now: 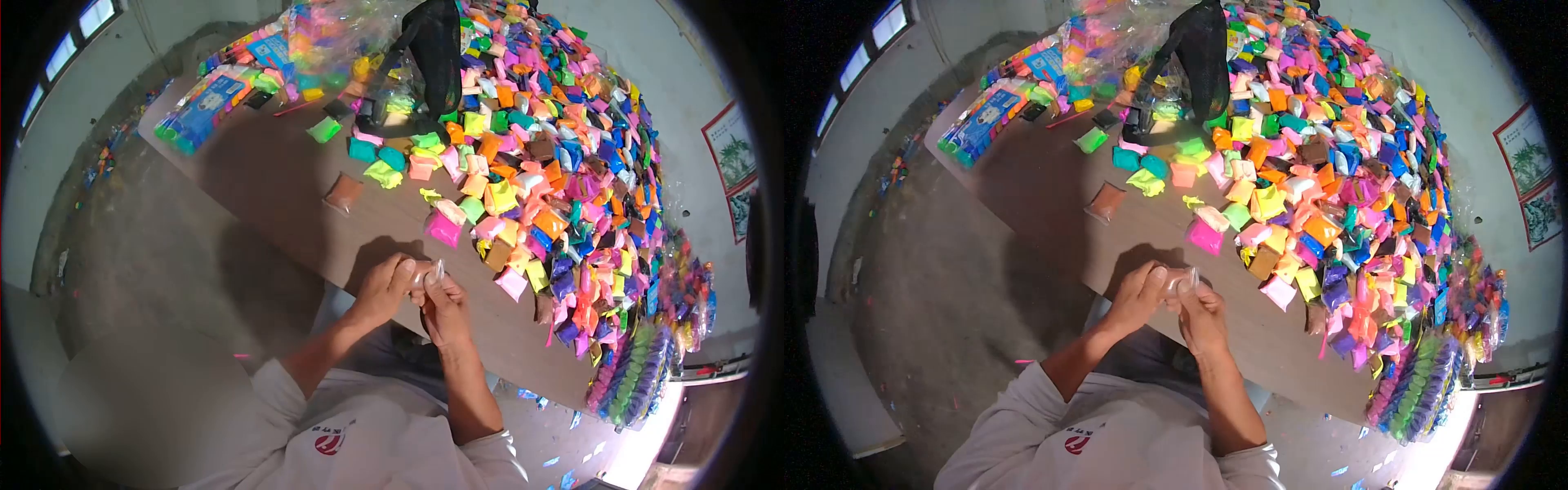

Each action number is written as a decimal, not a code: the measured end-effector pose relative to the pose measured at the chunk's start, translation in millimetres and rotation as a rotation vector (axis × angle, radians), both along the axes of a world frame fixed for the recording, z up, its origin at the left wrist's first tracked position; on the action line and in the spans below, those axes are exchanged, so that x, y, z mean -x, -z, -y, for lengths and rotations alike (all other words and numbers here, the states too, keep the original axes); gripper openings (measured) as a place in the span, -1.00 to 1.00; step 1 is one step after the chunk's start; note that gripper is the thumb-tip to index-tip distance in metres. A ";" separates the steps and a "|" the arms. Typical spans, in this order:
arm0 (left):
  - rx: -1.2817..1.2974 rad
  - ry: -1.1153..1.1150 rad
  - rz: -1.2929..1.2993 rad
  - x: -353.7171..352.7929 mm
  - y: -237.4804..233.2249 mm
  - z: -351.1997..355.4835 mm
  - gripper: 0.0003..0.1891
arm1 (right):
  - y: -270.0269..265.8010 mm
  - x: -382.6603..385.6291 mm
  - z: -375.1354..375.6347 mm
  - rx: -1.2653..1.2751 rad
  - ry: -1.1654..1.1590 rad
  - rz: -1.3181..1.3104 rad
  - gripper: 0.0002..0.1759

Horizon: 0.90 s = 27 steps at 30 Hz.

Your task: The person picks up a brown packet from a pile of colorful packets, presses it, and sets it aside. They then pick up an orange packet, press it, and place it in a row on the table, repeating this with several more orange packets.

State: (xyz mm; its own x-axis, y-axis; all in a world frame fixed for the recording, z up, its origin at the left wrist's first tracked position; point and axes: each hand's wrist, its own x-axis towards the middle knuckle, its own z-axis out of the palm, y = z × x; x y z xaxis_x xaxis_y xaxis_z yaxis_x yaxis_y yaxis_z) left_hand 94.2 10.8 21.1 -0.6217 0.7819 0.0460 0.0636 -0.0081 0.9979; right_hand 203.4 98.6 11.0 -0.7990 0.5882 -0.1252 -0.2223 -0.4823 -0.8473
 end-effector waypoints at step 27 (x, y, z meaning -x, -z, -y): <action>0.128 -0.596 -0.443 154.9 46.4 80.7 -0.66 | 5.6 100.5 -3.0 -1.584 0.261 0.264 -0.71</action>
